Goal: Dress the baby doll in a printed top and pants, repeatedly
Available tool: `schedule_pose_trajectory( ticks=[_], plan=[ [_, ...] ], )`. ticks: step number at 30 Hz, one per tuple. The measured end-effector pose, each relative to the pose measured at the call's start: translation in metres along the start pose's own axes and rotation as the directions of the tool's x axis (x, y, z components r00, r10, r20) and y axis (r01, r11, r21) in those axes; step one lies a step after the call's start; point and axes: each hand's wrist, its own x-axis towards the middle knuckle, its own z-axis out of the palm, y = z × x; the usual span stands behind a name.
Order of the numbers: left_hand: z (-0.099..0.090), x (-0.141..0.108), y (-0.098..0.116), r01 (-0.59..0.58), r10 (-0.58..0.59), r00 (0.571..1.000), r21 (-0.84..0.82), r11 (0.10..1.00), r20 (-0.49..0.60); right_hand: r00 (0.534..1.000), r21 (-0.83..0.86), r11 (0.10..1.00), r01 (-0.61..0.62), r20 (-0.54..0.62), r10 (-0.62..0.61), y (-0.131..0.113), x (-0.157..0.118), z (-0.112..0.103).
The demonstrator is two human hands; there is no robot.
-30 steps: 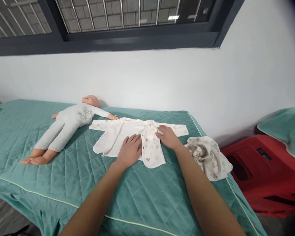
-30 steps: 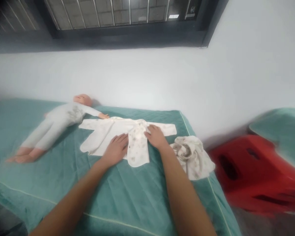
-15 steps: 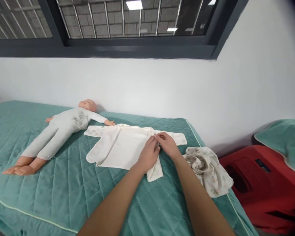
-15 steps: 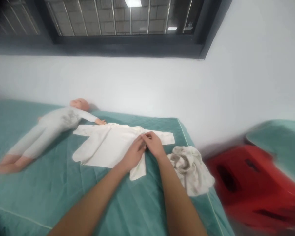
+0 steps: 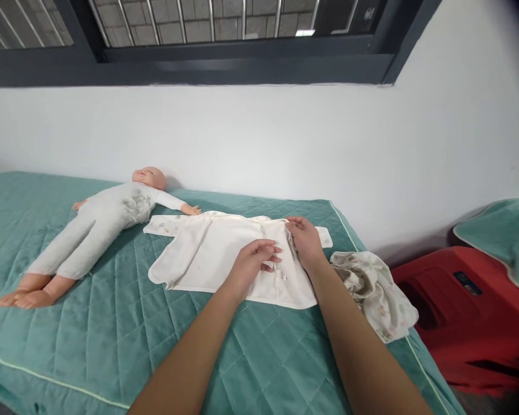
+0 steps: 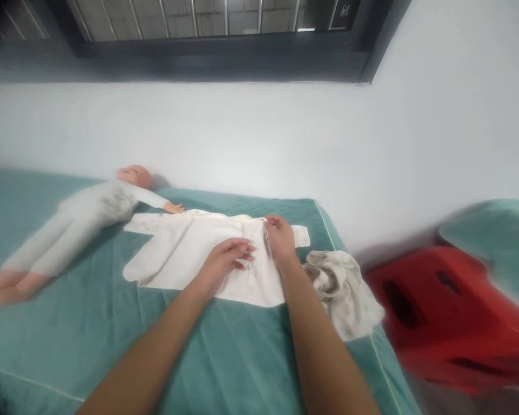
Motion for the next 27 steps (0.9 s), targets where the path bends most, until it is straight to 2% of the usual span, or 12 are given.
schedule_pose_trajectory(
  ticks=[2, 4, 6, 7, 9, 12, 14, 18, 22, 25, 27],
  plan=[
    [-0.002, 0.001, -0.002, -0.027, 0.026, 0.999, 0.023, 0.999, 0.026, 0.998, 0.040, 0.999, -0.033, -0.059, 0.036, 0.002, 0.000, -0.004],
    [-0.008, 0.004, -0.005, -0.081, 0.096, 0.992, 0.167, 0.983, -0.086, 0.990, 0.052, 0.995, -0.087, -0.104, 0.092, 0.003, -0.001, -0.009],
    [-0.016, 0.008, -0.008, -0.125, 0.239, 0.948, 0.442, 0.888, -0.212, 0.984, 0.025, 0.990, -0.137, -0.115, 0.139, 0.005, -0.003, -0.014],
    [-0.020, 0.010, -0.009, -0.129, 0.312, 0.925, 0.592, 0.796, -0.218, 0.983, -0.007, 0.988, -0.151, -0.108, 0.149, 0.005, -0.005, -0.016],
    [-0.026, 0.013, -0.012, -0.119, 0.390, 0.912, 0.824, 0.554, -0.131, 0.987, -0.125, 0.981, -0.151, -0.079, 0.142, 0.003, -0.010, -0.019],
    [-0.029, 0.018, -0.015, -0.154, 0.335, 0.940, 0.959, 0.236, 0.069, 0.997, -0.376, 0.923, -0.083, -0.028, 0.078, -0.001, -0.017, -0.020],
    [-0.029, 0.022, -0.016, -0.189, 0.289, 0.946, 0.975, 0.113, 0.150, 0.998, -0.465, 0.883, -0.059, -0.058, 0.037, -0.004, -0.019, -0.022],
    [-0.031, 0.037, -0.016, -0.199, 0.262, 0.946, 0.980, 0.004, 0.191, 0.988, -0.507, 0.858, -0.088, -0.156, 0.010, -0.004, -0.018, -0.024],
    [-0.035, 0.056, -0.013, -0.184, 0.266, 0.945, 0.981, -0.054, 0.192, 0.991, -0.552, 0.831, -0.061, -0.135, -0.017, 0.000, -0.018, -0.019],
    [-0.038, 0.067, -0.011, -0.235, 0.255, 0.935, 0.969, -0.083, 0.248, 0.993, -0.605, 0.796, -0.035, -0.109, -0.039, 0.002, -0.020, -0.019],
    [-0.040, 0.073, -0.010, -0.271, 0.258, 0.924, 0.959, -0.080, 0.283, 0.990, -0.648, 0.760, -0.057, -0.133, -0.039, 0.003, -0.021, -0.025]
  ],
)
